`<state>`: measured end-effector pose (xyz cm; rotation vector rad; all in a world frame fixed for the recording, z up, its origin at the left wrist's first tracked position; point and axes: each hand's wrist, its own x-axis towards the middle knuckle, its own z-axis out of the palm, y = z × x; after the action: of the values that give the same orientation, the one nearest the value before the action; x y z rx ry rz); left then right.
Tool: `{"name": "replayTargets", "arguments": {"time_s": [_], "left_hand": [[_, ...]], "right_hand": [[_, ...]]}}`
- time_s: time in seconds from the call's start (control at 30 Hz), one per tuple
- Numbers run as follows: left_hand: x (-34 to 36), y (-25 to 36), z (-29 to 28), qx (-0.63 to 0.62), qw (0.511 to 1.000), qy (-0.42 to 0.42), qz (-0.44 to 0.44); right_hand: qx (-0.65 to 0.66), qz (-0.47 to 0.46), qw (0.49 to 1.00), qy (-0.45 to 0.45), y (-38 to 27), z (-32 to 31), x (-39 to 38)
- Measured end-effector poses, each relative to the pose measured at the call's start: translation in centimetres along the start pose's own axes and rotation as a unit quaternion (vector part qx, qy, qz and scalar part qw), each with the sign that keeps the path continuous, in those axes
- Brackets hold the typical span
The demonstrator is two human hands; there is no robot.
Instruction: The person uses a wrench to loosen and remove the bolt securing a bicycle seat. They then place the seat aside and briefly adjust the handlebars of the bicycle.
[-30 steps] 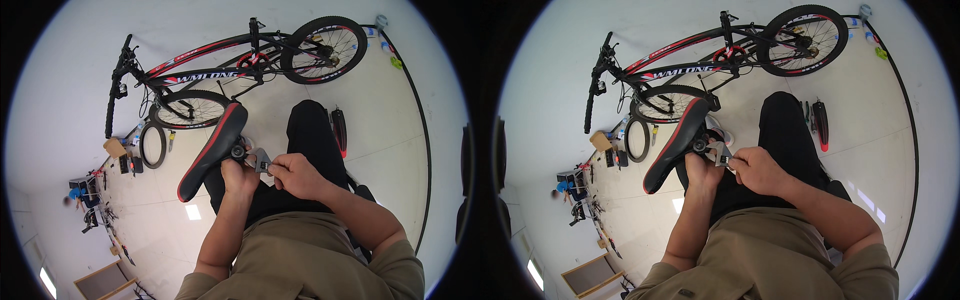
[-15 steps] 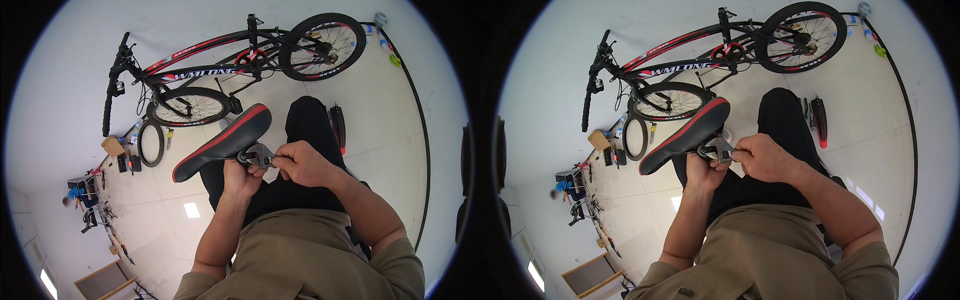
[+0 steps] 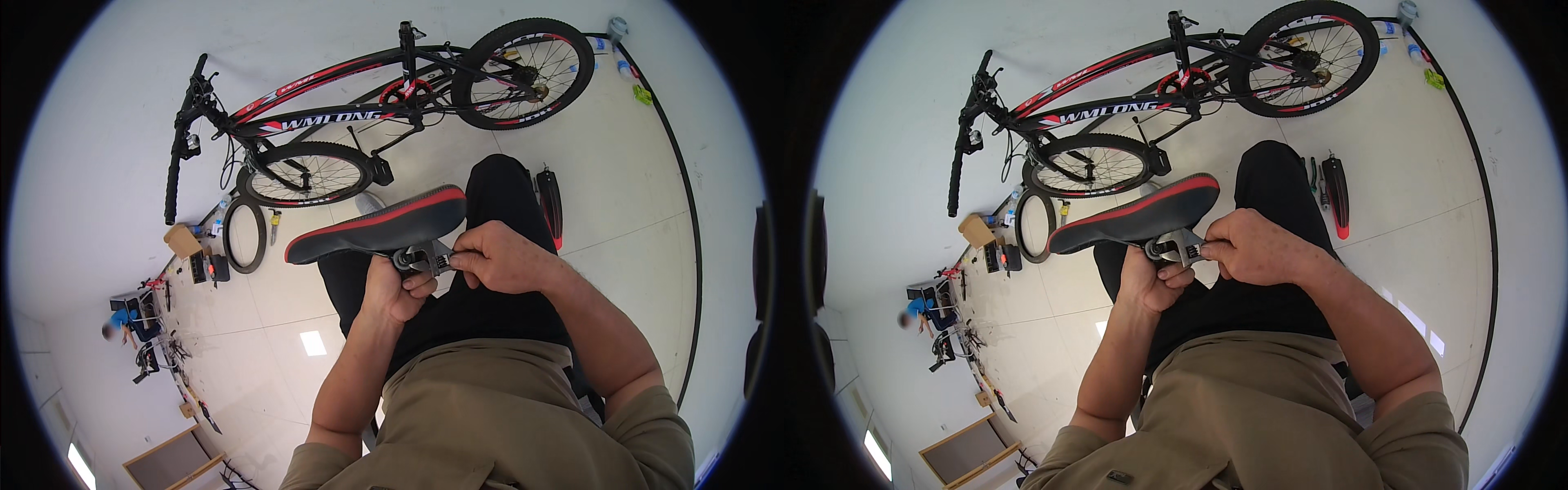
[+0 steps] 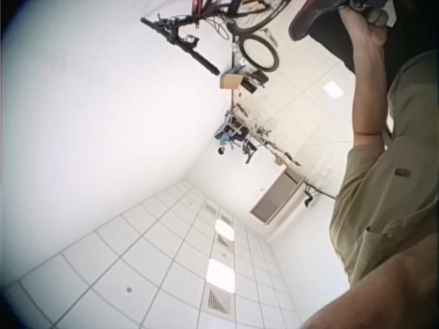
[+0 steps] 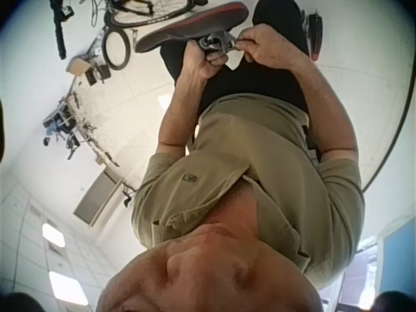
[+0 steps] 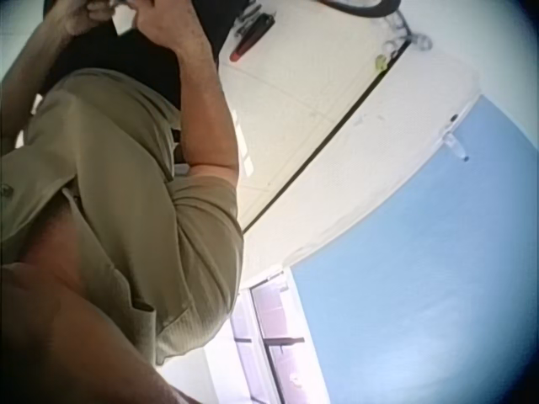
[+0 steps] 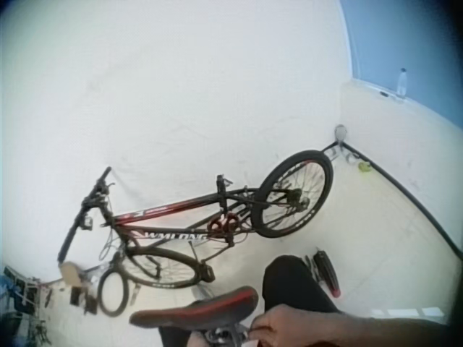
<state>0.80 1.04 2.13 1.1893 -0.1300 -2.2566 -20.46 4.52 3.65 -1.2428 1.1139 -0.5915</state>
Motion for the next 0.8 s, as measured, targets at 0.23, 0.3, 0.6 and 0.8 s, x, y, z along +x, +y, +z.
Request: {"name": "replayTargets", "arguments": {"time_s": [0.23, 0.3, 0.6, 0.8], "left_hand": [[-0.1, 0.6, -0.4, 0.024, 0.999, -0.002, -0.044], [-0.1, 0.7, -0.5, 0.026, 0.999, -0.003, -0.047], [-0.1, 1.3, -0.9, 0.07, 0.994, -0.011, -0.082], [0.4, -0.4, -0.3, -0.027, 0.998, -0.016, 0.046]], "right_hand": [[-0.012, -0.007, 1.0, -0.013, 0.2, 0.1, 0.0], [-0.014, -0.011, 1.0, -0.012, 0.3, 0.2, 0.0], [-0.027, -0.04, 0.999, -0.011, 0.1, 0.2, -0.1], [0.045, 0.017, 0.999, -0.012, 0.0, 0.9, 0.1]]}}
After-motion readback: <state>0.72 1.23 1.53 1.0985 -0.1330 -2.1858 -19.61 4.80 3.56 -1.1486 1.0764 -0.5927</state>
